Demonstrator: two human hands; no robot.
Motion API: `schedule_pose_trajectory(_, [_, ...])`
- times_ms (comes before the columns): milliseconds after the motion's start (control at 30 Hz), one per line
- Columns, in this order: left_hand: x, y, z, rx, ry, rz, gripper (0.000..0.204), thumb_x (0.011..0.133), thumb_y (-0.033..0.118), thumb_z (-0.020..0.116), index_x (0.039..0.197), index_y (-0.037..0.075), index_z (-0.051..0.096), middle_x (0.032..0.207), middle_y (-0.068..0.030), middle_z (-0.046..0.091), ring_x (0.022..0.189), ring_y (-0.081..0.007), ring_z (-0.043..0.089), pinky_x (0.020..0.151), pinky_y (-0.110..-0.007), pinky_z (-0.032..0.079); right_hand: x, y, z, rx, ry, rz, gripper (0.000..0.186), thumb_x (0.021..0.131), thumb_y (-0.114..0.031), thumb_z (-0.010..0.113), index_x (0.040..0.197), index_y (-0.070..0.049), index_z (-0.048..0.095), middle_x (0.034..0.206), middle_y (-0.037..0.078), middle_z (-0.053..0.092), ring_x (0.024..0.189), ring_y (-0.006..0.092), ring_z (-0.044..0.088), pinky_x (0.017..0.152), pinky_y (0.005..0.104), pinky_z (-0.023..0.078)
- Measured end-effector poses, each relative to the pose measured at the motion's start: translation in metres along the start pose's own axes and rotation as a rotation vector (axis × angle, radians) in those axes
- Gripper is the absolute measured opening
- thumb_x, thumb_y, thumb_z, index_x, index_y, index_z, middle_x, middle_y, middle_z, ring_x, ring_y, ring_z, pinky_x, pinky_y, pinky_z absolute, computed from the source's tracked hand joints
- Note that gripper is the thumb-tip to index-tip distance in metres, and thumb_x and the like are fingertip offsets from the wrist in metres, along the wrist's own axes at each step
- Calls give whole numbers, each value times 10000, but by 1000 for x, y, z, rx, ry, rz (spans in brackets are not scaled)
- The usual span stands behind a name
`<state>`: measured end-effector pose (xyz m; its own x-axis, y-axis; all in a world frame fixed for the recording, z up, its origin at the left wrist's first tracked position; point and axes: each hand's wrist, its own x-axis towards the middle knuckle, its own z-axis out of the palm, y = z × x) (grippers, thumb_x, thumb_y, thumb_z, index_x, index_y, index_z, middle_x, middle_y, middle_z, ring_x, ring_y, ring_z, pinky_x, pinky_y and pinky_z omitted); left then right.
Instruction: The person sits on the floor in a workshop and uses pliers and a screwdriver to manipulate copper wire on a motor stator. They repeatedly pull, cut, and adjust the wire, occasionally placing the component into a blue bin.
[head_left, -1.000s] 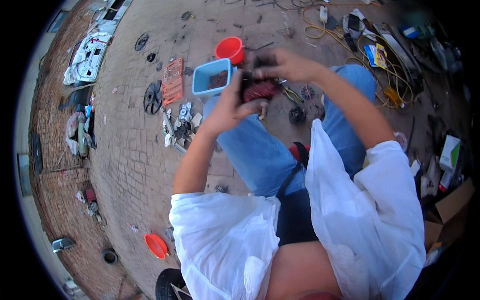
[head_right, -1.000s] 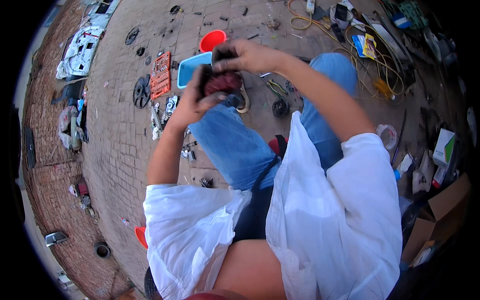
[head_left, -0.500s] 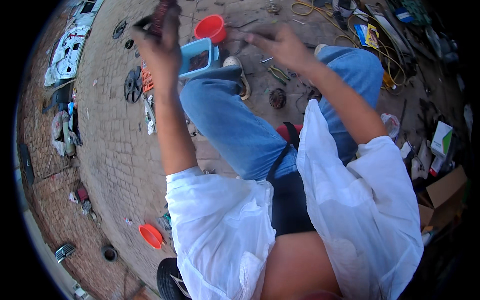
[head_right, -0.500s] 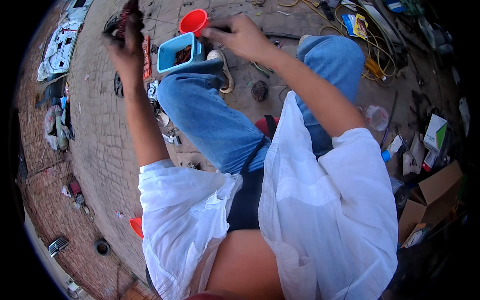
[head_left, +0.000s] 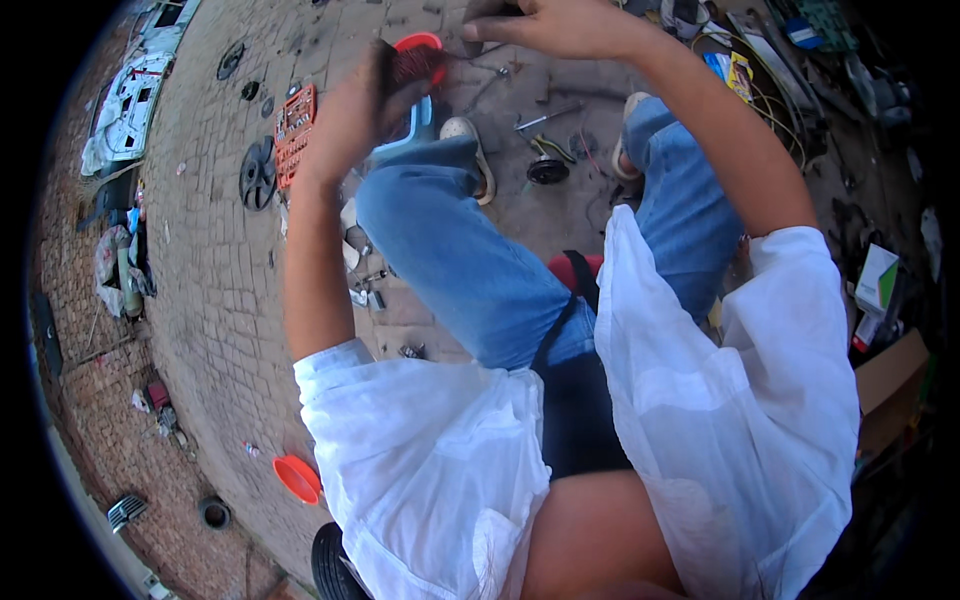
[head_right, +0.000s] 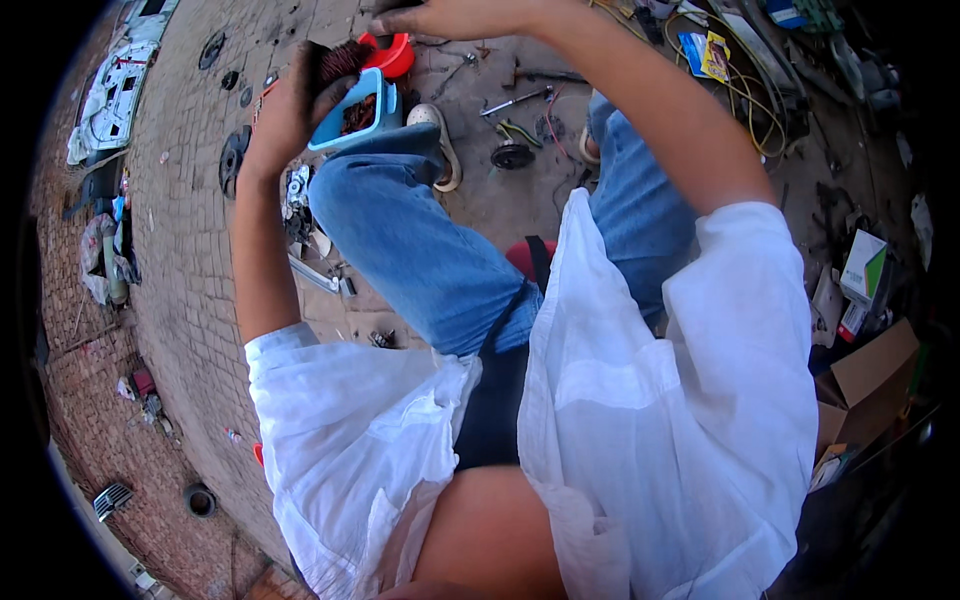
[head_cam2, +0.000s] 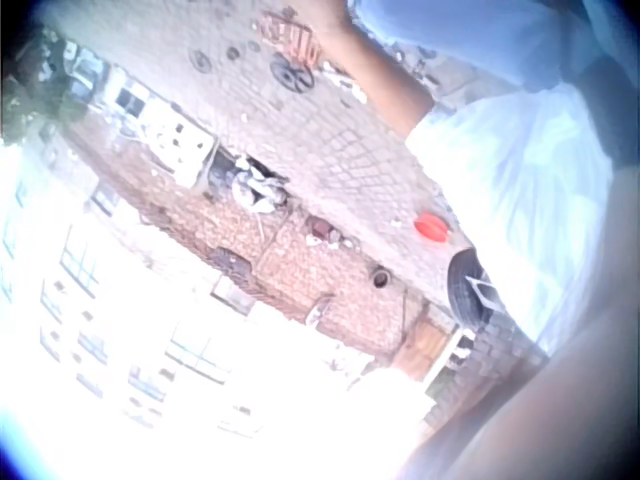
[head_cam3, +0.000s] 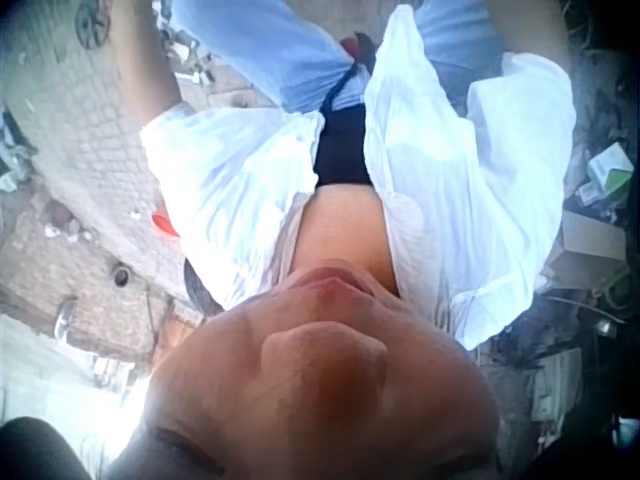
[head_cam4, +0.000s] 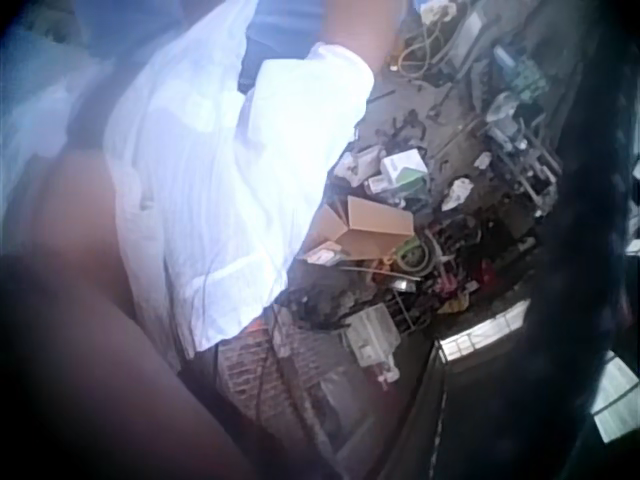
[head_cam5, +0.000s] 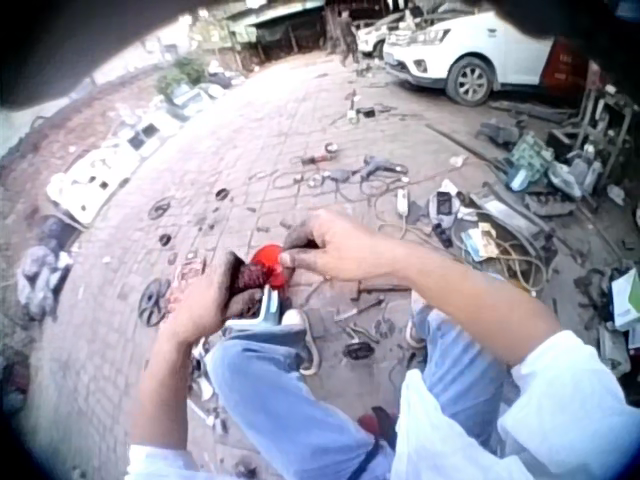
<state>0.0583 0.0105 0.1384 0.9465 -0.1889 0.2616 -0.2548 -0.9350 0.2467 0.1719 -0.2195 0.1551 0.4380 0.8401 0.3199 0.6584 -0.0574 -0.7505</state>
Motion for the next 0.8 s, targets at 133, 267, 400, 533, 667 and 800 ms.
schedule_pose_trajectory(133, [2,-2,6,-141,-119,-49,407,878,299,635,1100,19,441,861,-202,593,760,-353,593,690,-388,467,15,10,-7,41,-77,-1,202,850,-149,623,918,37,664,714,152,644,652,147,567,623,334,467])
schedule_pose_trajectory(267, [3,-14,16,-424,-65,14,526,849,293,657,1221,41,384,968,-218,606,843,-398,595,715,-421,475,29,27,-17,-27,-88,-164,220,862,-153,605,949,44,652,796,185,658,705,202,606,676,348,480])
schedule_pose_trajectory(400, [21,7,31,-173,-237,-66,593,823,252,687,1280,54,365,1035,-200,618,950,-349,619,773,-396,477,41,29,-17,-42,-214,-154,243,881,-174,589,981,39,646,889,212,660,779,262,628,737,360,485])
schedule_pose_trajectory(533, [33,15,70,-815,3,41,479,897,204,619,1269,-4,400,1068,-95,596,916,-176,568,799,-280,458,53,79,-7,114,-132,-13,268,891,-211,594,1016,22,645,883,149,683,799,237,626,747,361,490])
schedule_pose_trajectory(667, [46,0,90,-1195,142,-310,352,902,265,600,1145,23,516,874,-21,591,744,-67,506,645,-209,416,9,195,15,137,433,220,304,904,-272,596,1082,-27,617,971,68,628,887,161,584,790,326,479])
schedule_pose_trajectory(800, [65,-40,99,-1482,232,-470,330,913,333,567,1062,42,614,774,13,588,654,-81,494,578,-247,406,-140,379,57,14,575,1153,428,837,-334,627,1119,-12,619,1052,119,644,942,226,613,802,322,486])
